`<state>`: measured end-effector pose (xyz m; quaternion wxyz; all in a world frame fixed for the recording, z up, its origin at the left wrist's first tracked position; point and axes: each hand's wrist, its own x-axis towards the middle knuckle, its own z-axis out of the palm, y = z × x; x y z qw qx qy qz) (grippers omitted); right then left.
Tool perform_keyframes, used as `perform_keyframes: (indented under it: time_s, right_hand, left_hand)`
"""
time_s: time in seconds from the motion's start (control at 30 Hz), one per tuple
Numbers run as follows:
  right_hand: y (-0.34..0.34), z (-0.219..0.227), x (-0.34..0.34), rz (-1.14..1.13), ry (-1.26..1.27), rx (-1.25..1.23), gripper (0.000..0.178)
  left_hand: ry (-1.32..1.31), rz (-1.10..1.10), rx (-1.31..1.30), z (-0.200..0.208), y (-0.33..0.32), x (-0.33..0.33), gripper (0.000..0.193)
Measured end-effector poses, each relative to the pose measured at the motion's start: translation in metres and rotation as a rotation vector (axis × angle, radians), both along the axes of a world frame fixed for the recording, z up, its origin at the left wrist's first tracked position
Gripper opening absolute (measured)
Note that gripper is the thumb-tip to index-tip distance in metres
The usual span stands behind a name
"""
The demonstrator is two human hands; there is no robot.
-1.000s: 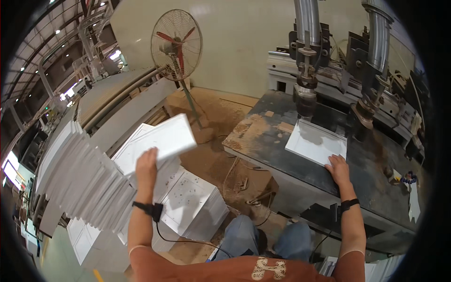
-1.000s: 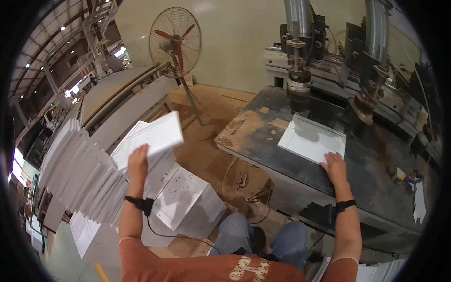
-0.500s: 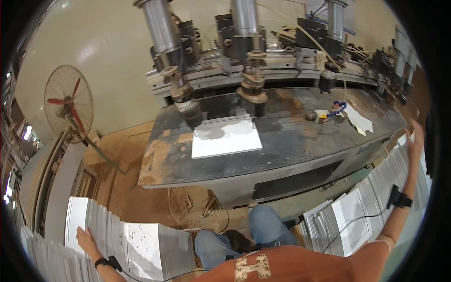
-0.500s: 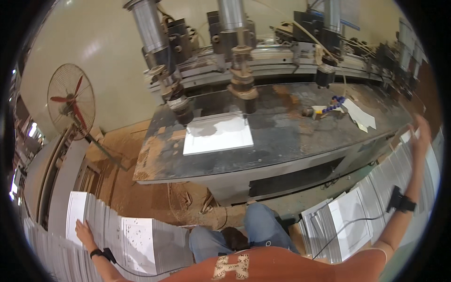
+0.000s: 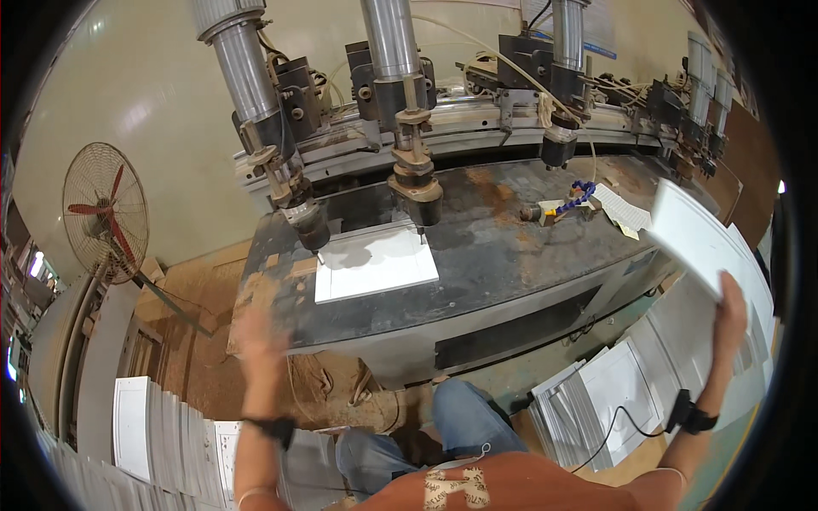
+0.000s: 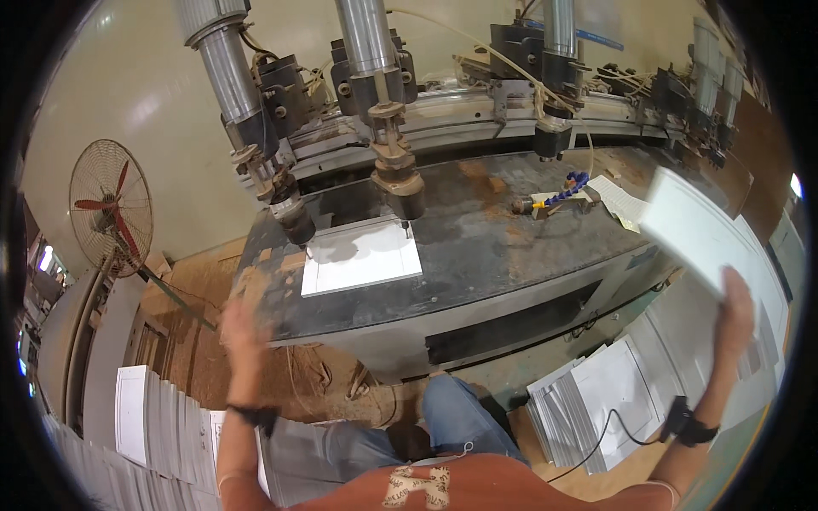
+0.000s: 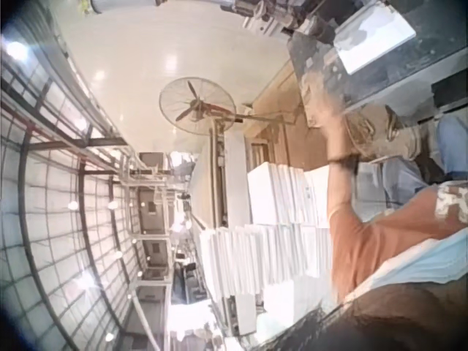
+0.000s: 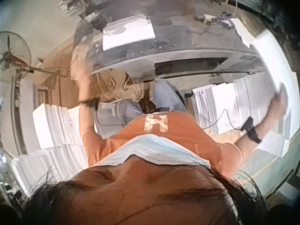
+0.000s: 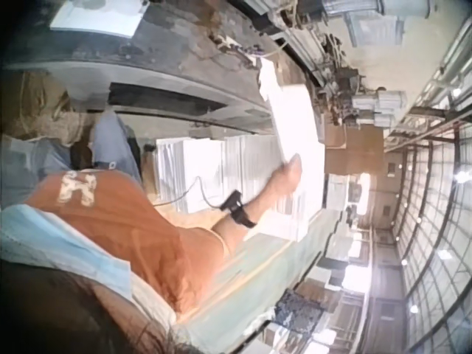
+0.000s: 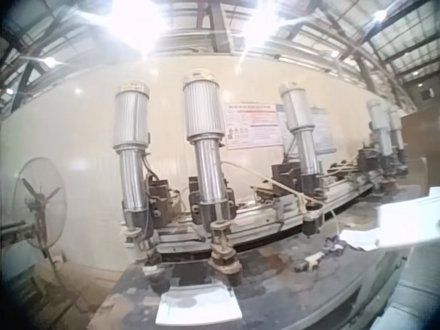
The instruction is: Moving white cabinet panels from a stack to a drilling machine.
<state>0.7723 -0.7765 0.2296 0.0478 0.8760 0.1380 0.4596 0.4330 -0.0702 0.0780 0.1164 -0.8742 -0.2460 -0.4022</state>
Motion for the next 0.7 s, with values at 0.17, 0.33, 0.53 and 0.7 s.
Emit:
perform_keyframes:
  time_s: [0.17, 0.33, 0.53, 0.7]
  right_hand:
    - [0.221, -0.017, 0.007, 0.819, 0.159, 0.065, 0.046]
    - [0.353, -0.081, 0.007, 1.175, 0.278, 0.100, 0.037]
    - [0.471, -0.163, -0.005, 1.143, 0.314, -0.047, 0.026]
    - [0.518, -0.172, -0.014, 0.862, 0.826, -0.236, 0.049]
  left_hand:
    - [0.362, -0.221, -0.483, -0.034, -0.035, 0.161, 0.064]
    - [0.216, -0.312, -0.239, -0.046, -0.082, 0.160, 0.062]
    - [0.336, -0.414, -0.041, -0.047, -0.096, 0.001, 0.037]
    - [0.473, -0.252, 0.032, 0.002, -0.117, -0.129, 0.044]
